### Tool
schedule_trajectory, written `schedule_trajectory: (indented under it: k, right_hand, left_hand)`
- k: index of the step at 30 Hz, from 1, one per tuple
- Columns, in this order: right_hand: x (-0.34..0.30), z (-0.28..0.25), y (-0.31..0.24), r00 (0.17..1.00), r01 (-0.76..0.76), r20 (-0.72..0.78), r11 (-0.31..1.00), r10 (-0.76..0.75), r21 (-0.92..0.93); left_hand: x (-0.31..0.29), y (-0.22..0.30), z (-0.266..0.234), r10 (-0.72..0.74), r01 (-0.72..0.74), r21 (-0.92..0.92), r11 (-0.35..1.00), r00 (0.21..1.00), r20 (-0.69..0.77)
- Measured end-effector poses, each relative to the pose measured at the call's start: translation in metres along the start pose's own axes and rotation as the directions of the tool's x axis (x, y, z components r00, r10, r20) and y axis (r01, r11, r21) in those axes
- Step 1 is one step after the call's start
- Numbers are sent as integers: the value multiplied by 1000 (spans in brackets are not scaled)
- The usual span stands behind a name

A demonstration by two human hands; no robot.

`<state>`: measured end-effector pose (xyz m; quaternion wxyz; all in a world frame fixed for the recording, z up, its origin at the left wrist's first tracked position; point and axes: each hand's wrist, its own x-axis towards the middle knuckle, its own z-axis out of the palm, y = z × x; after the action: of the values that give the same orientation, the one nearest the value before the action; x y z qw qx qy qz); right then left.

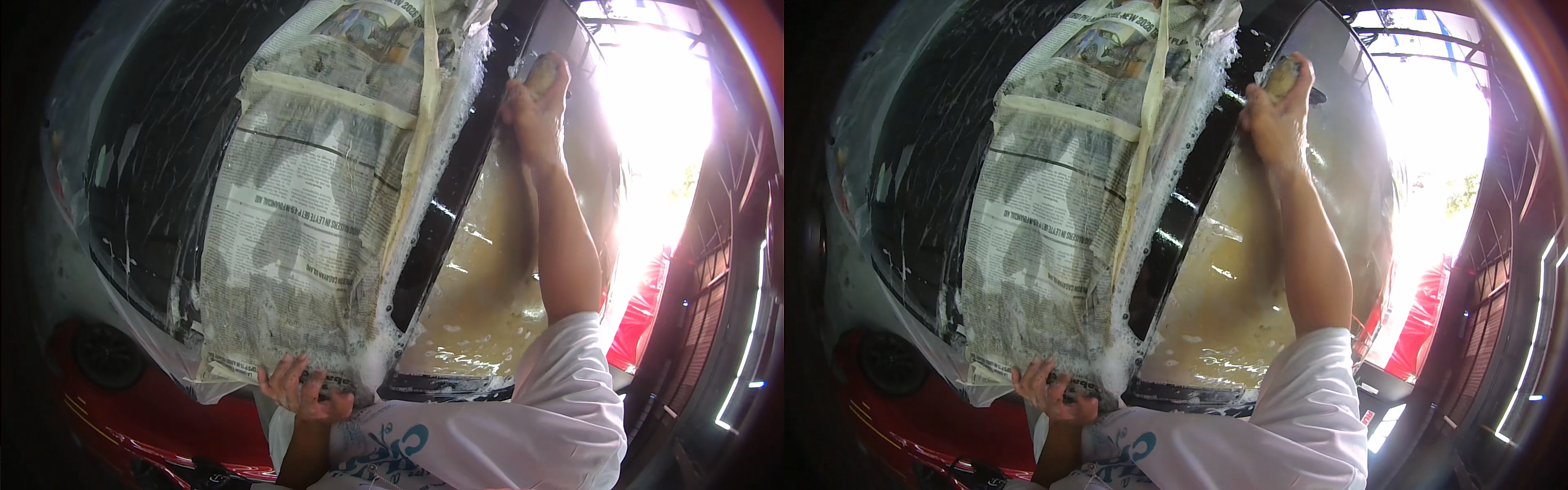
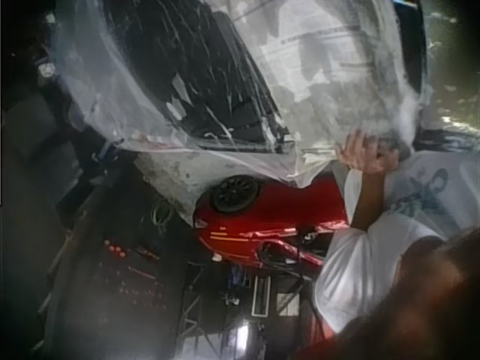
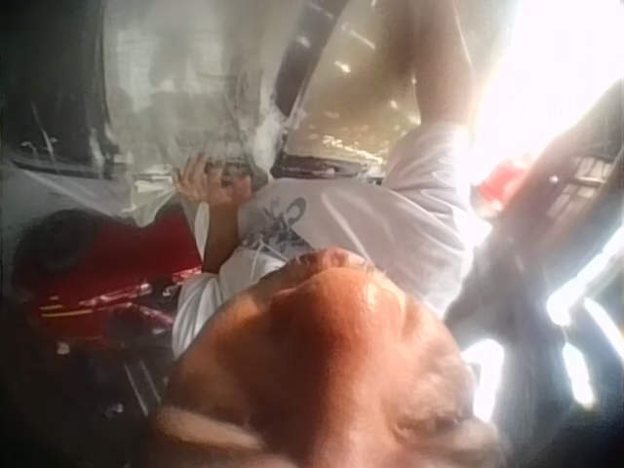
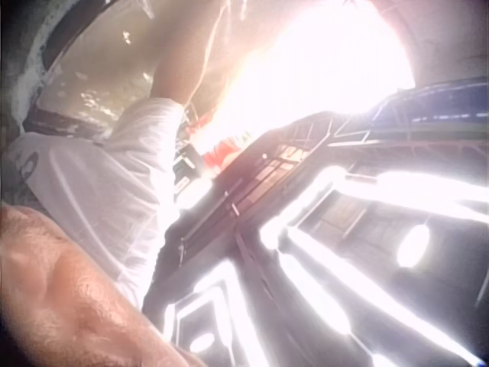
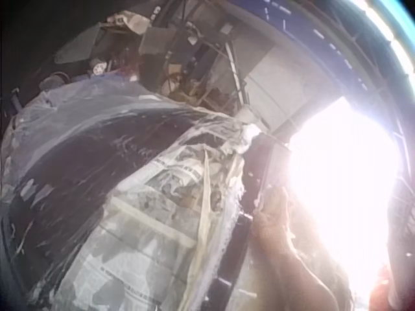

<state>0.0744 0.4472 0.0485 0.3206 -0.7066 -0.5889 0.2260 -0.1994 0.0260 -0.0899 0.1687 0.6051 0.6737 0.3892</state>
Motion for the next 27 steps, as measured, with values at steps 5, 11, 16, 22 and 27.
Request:
schedule_trajectory:
  k: [5,11,16,22,27]
  right_hand:
    - [38,-20,33,963,55,-268,956,25,287]
    - [74,-24,58,969,-40,-231,978,88,206]
    - [48,-10,26,966,49,-254,999,-53,-23]
    - [15,-6,10,991,70,-108,994,-80,-89]
    - [46,-14,33,963,81,-262,996,-66,45]
  left_hand:
    - [-3,-3,1,18,-18,-3,1000,1000,0]
    - [-1,-4,-4,35,-35,-10,999,999,33]
    - [-1,-4,-4,50,-50,-3,999,998,41]
    - [1,0,-6,28,-29,13,1000,998,65]
    - [1,-3,-4,47,-46,-22,999,997,56]
